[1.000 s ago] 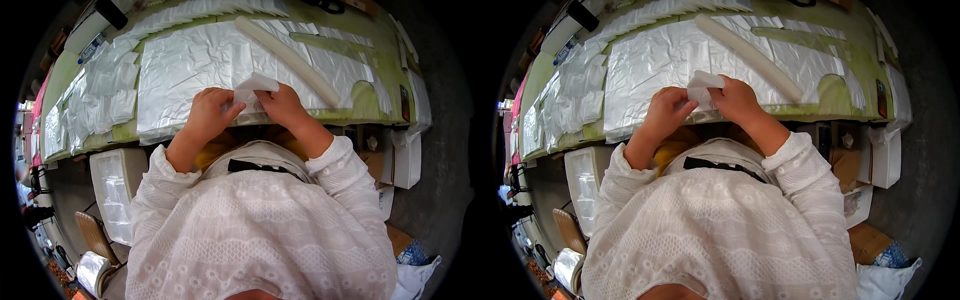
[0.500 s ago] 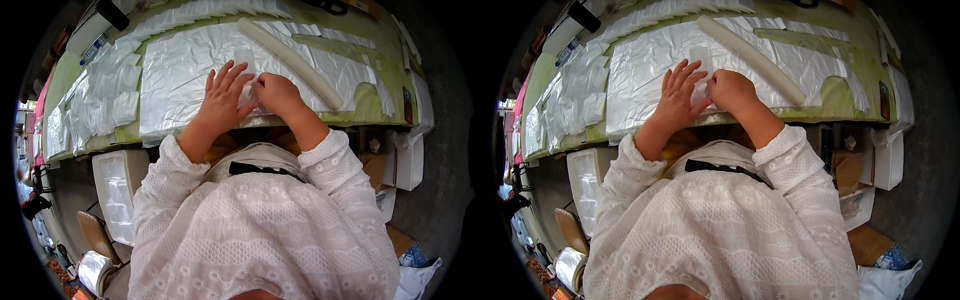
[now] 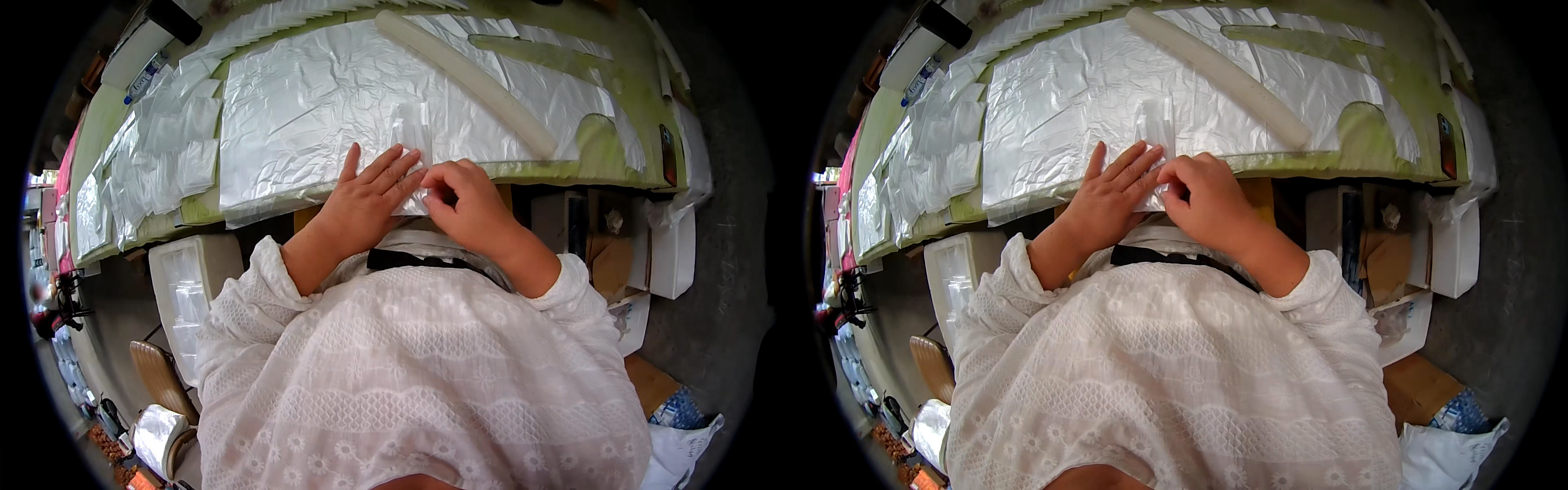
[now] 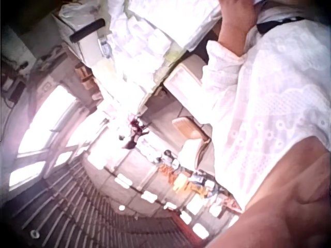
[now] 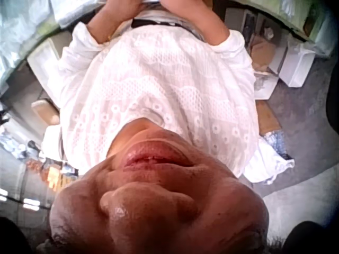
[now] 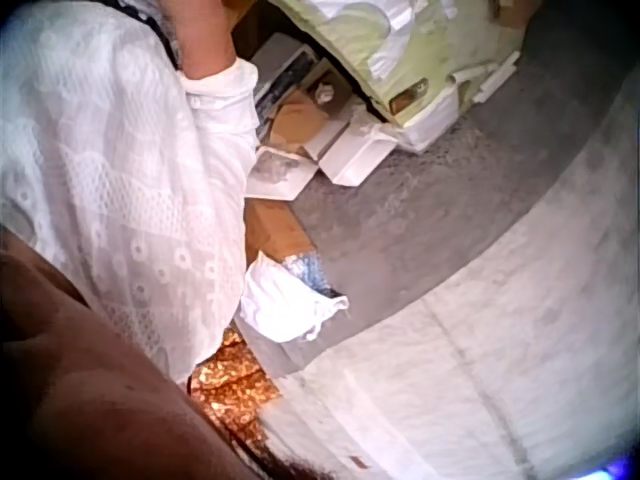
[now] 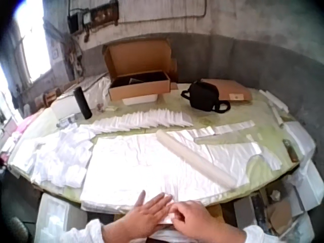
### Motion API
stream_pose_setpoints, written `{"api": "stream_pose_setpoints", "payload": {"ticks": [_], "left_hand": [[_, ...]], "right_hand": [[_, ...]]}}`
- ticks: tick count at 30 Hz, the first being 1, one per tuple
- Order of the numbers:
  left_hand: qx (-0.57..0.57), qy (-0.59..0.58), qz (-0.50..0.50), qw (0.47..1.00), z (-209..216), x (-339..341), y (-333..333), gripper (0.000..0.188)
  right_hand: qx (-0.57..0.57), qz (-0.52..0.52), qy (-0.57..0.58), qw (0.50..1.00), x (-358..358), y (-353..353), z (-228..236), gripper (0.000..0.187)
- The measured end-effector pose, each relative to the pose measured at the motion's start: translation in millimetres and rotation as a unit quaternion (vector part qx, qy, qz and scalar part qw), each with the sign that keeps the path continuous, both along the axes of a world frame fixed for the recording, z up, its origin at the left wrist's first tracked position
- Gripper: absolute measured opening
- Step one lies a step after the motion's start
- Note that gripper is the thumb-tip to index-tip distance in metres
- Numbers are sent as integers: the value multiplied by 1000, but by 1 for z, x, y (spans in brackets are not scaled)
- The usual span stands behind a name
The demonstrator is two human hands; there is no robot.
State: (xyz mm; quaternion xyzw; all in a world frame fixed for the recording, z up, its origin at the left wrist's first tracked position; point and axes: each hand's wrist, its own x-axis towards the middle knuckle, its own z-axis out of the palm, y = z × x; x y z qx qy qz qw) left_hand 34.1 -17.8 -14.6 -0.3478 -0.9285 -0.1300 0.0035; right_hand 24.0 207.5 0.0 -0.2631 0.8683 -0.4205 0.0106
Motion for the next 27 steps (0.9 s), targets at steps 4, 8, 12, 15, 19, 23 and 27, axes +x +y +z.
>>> {"api": "stream_pose_setpoints", "payload": {"ticks": [4, 8, 12, 15, 19, 23, 27], "left_hand": [[37, -15, -9, 999, 3, -4, -2, 79], [139, -12, 72, 988, 4, -10, -3, 61], [178, 20, 131, 975, -4, -21, -6, 37], [183, -7, 181, 966, 3, -26, 0, 23], [154, 10, 222, 963, 3, -35, 6, 22], [131, 50, 237, 961, -1, -44, 10, 26], [115, 36, 244, 962, 1, -47, 13, 23]], "right_hand": [[-38, 15, 158, 987, -17, 7, -6, 34], [19, 59, 133, 989, -35, 19, -18, 36], [11, 70, 158, 985, -39, 18, -15, 32], [22, 27, 183, 983, -43, 10, -19, 21], [47, -79, 178, 980, -52, -1, -31, 14], [101, -128, 226, 960, -53, -11, -35, 14], [115, -144, 221, 958, -51, -14, -34, 12]]}}
